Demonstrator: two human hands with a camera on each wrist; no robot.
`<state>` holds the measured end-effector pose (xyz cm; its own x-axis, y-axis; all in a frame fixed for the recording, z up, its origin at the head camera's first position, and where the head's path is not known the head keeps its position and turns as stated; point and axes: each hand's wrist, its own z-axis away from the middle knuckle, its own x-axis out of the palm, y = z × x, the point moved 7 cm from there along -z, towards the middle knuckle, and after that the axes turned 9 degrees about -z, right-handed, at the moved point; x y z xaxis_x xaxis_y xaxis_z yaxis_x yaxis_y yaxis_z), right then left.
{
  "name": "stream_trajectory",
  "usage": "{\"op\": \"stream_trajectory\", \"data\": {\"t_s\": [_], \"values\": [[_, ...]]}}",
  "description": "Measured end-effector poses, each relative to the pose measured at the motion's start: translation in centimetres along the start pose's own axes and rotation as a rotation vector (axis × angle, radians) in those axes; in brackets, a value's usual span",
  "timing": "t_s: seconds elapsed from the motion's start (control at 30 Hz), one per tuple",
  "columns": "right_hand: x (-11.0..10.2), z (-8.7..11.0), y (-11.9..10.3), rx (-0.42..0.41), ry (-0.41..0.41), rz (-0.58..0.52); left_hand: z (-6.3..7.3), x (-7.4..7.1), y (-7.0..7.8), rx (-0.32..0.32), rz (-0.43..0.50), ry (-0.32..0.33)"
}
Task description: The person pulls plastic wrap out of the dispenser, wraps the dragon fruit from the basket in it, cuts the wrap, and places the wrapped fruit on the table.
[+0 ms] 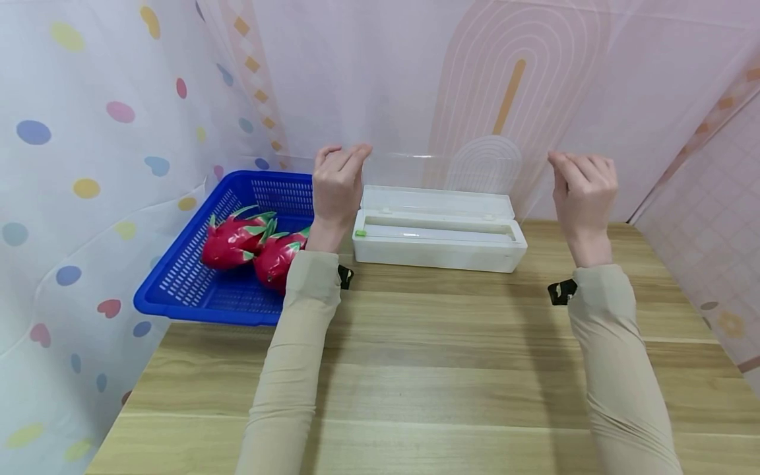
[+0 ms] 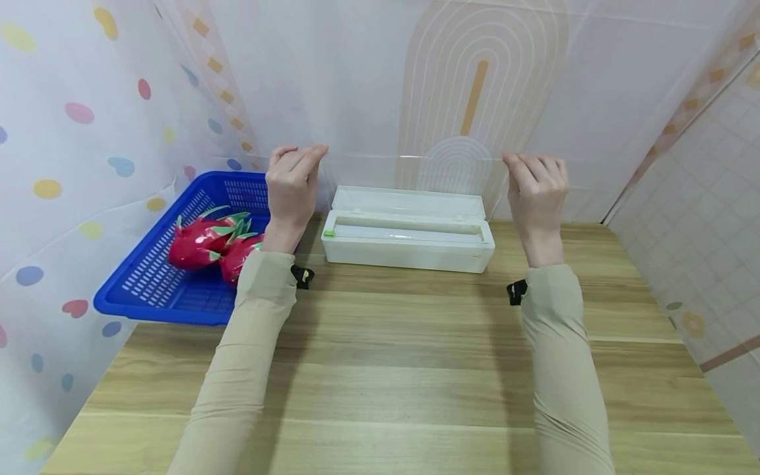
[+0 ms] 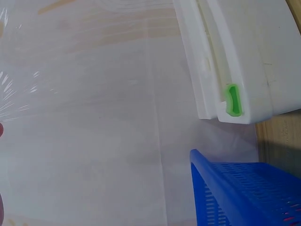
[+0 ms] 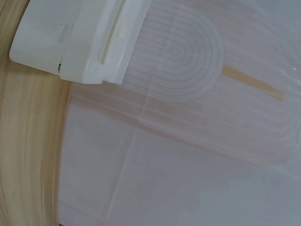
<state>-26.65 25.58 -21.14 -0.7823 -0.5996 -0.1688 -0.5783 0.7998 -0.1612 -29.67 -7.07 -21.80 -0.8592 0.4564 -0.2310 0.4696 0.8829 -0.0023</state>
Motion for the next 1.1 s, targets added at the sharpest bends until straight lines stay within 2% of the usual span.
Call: {"op": "stream_trajectory", "data": {"t_s": [0.53,1.1], "values": [[-0.3,-1.1,-0.1,-0.002,0.033,0.002,-1.2,-0.3,0.0,0.001,0.009,-0.019],[-1.0,-2.2,-0.4,0.008,0.087,-0.010,-2.5,-1.2,0.2,0.001,0.012,0.035]]}}
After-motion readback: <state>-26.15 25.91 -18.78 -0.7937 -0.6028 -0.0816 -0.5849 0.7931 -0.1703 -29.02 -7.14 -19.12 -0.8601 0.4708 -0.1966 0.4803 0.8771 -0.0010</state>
